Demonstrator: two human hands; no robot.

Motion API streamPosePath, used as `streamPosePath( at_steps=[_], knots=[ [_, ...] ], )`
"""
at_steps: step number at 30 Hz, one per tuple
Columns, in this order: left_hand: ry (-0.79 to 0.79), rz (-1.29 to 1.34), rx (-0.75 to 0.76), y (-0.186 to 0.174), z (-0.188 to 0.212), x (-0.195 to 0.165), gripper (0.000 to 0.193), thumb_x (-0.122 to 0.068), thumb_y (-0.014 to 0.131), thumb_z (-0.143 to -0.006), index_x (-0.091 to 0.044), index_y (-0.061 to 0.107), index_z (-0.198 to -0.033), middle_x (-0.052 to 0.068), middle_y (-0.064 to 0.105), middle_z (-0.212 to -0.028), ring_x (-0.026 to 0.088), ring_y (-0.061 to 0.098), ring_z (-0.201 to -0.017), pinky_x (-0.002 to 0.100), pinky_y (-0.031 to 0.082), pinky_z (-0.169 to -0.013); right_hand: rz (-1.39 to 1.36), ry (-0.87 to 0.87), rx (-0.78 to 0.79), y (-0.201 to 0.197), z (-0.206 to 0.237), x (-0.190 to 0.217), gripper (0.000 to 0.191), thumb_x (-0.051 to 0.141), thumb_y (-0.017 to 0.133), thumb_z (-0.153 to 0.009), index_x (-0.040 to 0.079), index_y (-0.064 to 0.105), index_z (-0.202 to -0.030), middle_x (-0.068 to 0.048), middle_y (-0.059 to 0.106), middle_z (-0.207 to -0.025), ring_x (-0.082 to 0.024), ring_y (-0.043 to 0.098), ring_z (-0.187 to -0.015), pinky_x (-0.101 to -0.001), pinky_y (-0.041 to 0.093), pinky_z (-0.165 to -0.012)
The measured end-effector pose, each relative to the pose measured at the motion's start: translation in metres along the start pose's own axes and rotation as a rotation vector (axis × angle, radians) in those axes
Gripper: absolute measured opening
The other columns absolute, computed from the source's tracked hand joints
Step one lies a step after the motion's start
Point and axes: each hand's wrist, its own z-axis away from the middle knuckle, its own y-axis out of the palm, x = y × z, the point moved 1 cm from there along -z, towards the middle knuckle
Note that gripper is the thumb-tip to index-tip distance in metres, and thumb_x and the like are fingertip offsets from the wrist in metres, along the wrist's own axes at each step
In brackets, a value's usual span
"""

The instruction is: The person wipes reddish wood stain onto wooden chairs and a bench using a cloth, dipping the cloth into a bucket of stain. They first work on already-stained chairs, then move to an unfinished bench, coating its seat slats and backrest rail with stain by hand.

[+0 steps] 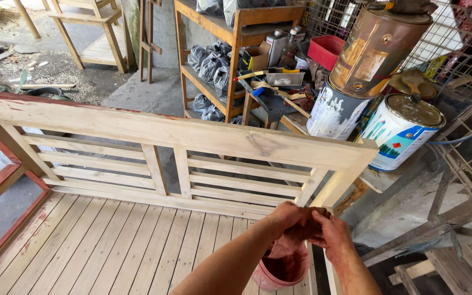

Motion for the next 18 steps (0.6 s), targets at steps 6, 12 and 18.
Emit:
streamPosePath(
  at_steps=[6, 12, 18],
  knots=[
    [-0.235, -0.026, -0.03, -0.006, 0.022, -0.009, 0.032, -0.018, 0.078, -0.073, -0.005, 0.074, -0.102, 0.012, 0.071, -0.1, 0.024, 0.063, -0.083, 0.041, 0.046, -0.065, -0.027, -0.321, -0.036, 0.007, 0.016, 0.015, 0.02, 0.019, 0.079, -0.089, 0.004, 0.077, -0.101, -0.006, 0.076, -0.093, -0.017, 0.068, -0.087, -0.0379, 0.055, -0.083],
    [-0.18, -0.234, -0.11, -0.016, 0.016, -0.016, 0.045, -0.02, 0.093, -0.07, 0.005, 0.078, -0.105, 0.018, 0.077, -0.105, 0.029, 0.072, -0.085, 0.039, 0.054, -0.066, -0.052, -0.37, 0.011, -0.008, 0.007, 0.007, 0.019, 0.022, 0.076, -0.09, 0.01, 0.078, -0.104, -0.002, 0.076, -0.099, -0.012, 0.067, -0.096, -0.0302, 0.051, -0.089],
    [-0.157, -0.925, 0.051, -0.03, -0.004, -0.013, 0.032, -0.03, 0.079, -0.087, -0.001, 0.075, -0.102, 0.019, 0.077, -0.097, 0.025, 0.072, -0.081, 0.036, 0.055, -0.071, 0.001, -0.331, -0.004, -0.032, -0.025, -0.015, 0.024, 0.026, 0.076, -0.096, 0.004, 0.077, -0.106, -0.004, 0.074, -0.099, -0.015, 0.063, -0.097, -0.0309, 0.048, -0.091]
  ],
)
